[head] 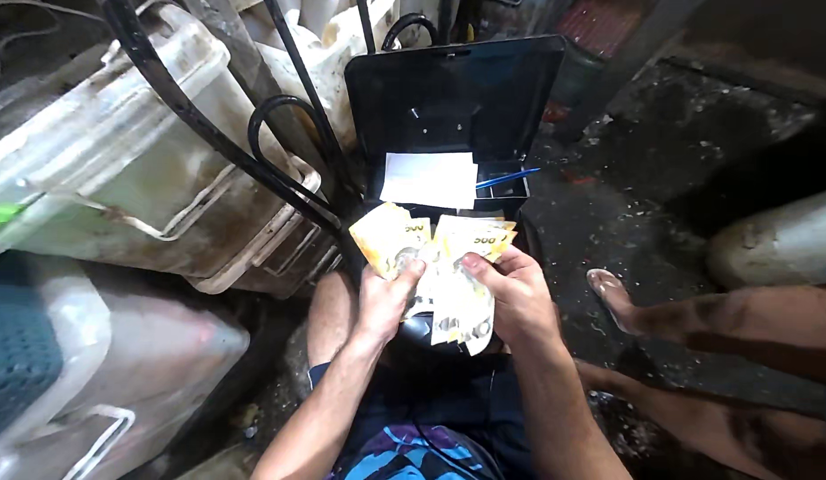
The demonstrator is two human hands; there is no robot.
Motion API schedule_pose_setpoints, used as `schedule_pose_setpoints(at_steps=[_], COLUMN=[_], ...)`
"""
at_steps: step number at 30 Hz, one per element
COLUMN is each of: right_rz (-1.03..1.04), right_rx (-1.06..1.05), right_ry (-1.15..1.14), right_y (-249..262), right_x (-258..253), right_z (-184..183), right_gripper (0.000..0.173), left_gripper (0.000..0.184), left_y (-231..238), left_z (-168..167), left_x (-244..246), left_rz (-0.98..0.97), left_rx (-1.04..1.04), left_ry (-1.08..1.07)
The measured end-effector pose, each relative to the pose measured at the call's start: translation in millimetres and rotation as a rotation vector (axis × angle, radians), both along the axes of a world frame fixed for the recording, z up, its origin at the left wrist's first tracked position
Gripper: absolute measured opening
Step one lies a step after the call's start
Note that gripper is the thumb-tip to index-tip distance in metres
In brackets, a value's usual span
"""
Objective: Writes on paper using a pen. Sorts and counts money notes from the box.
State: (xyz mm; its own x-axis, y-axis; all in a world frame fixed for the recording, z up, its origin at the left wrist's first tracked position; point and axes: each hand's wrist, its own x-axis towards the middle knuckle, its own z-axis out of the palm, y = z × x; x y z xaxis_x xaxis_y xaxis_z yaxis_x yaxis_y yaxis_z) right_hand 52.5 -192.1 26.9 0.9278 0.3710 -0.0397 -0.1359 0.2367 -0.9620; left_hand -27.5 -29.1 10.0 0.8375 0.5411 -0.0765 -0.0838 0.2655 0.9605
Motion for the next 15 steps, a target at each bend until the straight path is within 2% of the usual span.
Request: schedule_pose_setpoints(at_steps=[3, 6, 11, 15], right_rz=[0.099, 0.079, -0.041, 0.020], right_rx=[-0.053, -0.048, 0.024, 0.018], right_ry=[-0.050, -0.038, 0.002, 0.015], right_y=[5, 10, 5, 1], right_x=[-4, -6, 1, 0], right_z=[0, -4, -8, -1], right_gripper=[0.020, 0.017, 0.019, 0.020], left_gripper=[0.030, 0.034, 0.030, 0.034], left_y=[-6, -10, -1, 2], left_z=[-4, -8, -3, 0], left_x=[3, 5, 1, 1], left_rz=[0.009, -0.002, -0.043, 0.019], left_rx=[0.086, 0.101, -0.107, -0.007], left_ry=[-0.027, -0.070, -0.040, 0.028])
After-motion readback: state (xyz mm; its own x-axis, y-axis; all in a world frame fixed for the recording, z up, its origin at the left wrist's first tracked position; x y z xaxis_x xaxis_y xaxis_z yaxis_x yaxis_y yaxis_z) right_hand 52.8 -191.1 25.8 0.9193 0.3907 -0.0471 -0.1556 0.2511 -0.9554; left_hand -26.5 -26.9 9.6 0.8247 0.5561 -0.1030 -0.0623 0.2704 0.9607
